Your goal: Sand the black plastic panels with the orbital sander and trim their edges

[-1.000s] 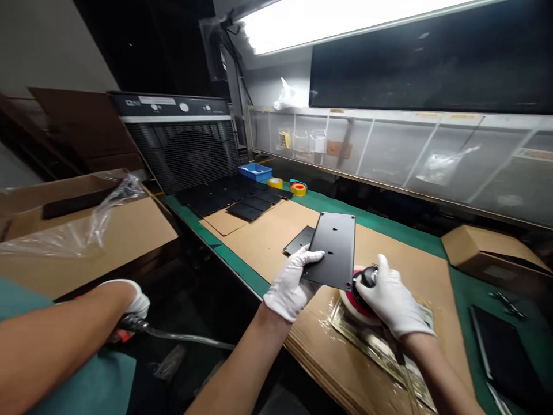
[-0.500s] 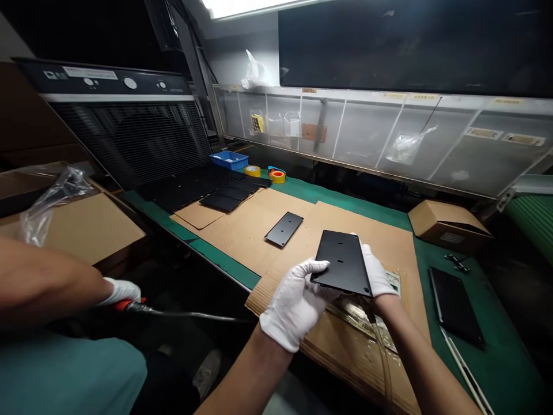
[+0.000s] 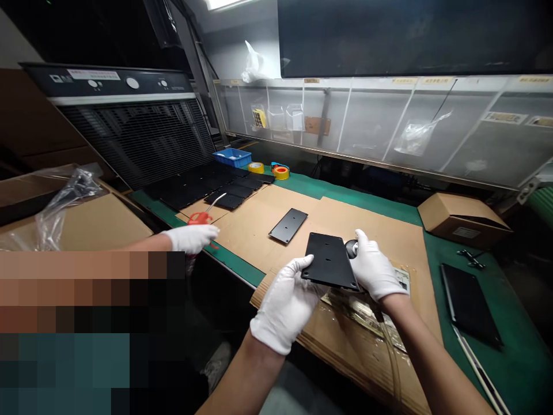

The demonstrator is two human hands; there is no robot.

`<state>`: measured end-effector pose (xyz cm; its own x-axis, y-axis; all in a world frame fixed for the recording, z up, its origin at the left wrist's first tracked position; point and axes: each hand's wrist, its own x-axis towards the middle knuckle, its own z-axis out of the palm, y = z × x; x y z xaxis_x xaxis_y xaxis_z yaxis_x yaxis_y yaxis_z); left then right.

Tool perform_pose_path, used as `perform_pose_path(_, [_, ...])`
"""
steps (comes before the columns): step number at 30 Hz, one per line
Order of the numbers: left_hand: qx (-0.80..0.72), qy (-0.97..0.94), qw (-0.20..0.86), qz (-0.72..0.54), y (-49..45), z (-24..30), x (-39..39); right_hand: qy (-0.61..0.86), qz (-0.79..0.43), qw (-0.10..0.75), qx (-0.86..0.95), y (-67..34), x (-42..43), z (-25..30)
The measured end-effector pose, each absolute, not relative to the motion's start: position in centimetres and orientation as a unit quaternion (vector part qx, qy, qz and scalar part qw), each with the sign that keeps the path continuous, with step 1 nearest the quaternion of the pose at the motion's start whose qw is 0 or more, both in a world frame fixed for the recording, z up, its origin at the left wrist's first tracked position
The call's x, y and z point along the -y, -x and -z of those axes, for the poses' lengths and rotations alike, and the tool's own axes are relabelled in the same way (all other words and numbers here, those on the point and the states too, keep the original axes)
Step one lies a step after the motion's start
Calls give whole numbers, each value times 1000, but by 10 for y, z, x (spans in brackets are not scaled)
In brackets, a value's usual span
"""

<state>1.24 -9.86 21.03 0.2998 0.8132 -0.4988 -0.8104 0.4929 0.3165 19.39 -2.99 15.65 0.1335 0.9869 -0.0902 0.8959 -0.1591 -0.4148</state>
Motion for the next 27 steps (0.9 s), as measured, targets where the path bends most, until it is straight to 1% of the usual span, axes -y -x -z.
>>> perform_pose_path(6, [-301,17,804,-513,-9,-205,98,737,-156,142,642,-196,29,-151])
perform_pose_path(12, [-296,22,802,-519,-3,-200,96,739,-153,134,642,-197,27,-148])
perform_pose_path(19, [-313,11,795,-520,1,-199,101,741,-145,134,642,-198,25,-144])
perform_pose_path(22, [-335,-3,785,-522,19,-191,99,743,-150,128,640,-199,26,-142])
perform_pose_path(25, [-386,-41,718,-577,69,-179,71,741,-154,122,642,-202,25,-137])
perform_pose_path(27, [-426,-62,616,-660,119,-174,38,737,-157,123,646,-203,24,-134])
